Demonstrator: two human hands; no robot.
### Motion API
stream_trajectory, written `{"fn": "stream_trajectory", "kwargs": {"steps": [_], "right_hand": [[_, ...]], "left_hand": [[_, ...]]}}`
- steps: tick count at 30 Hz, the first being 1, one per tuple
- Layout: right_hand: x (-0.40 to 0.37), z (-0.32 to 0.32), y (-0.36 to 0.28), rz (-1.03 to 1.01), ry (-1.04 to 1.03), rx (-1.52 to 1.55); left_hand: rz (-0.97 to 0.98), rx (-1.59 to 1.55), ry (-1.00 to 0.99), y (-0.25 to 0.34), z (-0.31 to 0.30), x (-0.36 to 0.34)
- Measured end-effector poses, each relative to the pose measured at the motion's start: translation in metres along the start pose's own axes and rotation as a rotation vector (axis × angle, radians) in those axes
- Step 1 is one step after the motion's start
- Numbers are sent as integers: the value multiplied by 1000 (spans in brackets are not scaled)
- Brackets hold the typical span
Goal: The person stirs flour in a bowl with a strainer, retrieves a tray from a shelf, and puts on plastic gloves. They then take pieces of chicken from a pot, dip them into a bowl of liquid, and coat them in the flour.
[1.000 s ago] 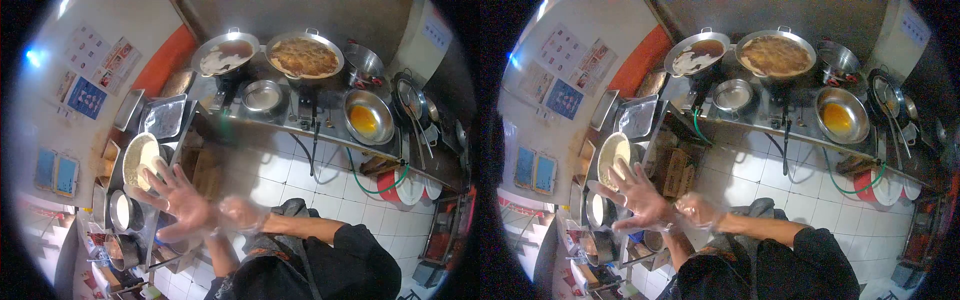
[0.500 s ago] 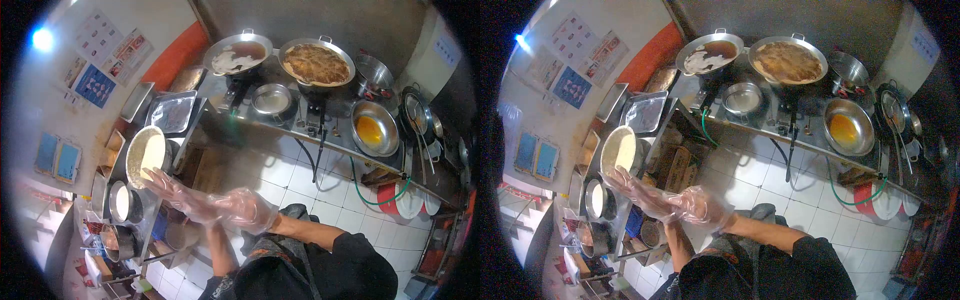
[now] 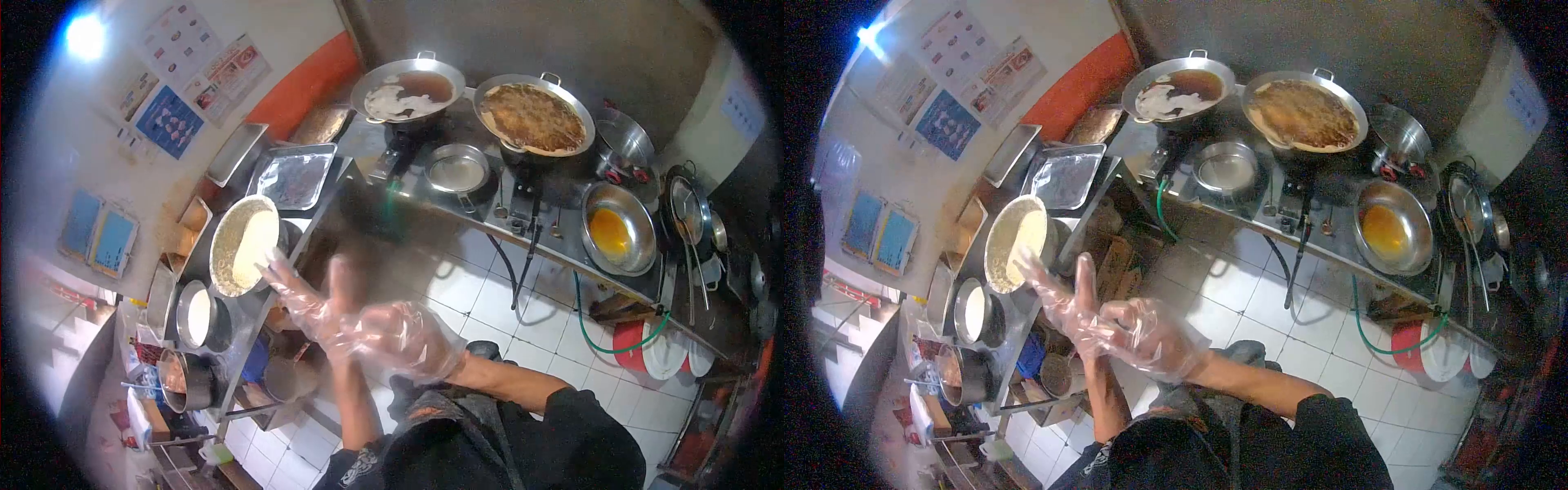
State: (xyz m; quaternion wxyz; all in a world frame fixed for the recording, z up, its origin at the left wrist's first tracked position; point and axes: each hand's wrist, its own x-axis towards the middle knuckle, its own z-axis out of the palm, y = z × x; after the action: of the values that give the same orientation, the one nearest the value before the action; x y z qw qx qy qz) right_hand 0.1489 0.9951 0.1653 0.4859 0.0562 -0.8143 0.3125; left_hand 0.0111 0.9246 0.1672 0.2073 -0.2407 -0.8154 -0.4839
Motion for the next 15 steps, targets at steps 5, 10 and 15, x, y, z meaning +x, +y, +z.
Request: {"fn": "stream_trajectory", "kwargs": {"steps": [5,10,15], "right_hand": [[-28,28,33,2,-161,9],[-46,30,28,-86,-152,177],[-47,25,26,-21,-189,247]], "left_hand": [[75,197,-113,7,9,-9],[-3,200,-257,-12,10,-12],[-132,-91,-151,1,14,-14]]}}
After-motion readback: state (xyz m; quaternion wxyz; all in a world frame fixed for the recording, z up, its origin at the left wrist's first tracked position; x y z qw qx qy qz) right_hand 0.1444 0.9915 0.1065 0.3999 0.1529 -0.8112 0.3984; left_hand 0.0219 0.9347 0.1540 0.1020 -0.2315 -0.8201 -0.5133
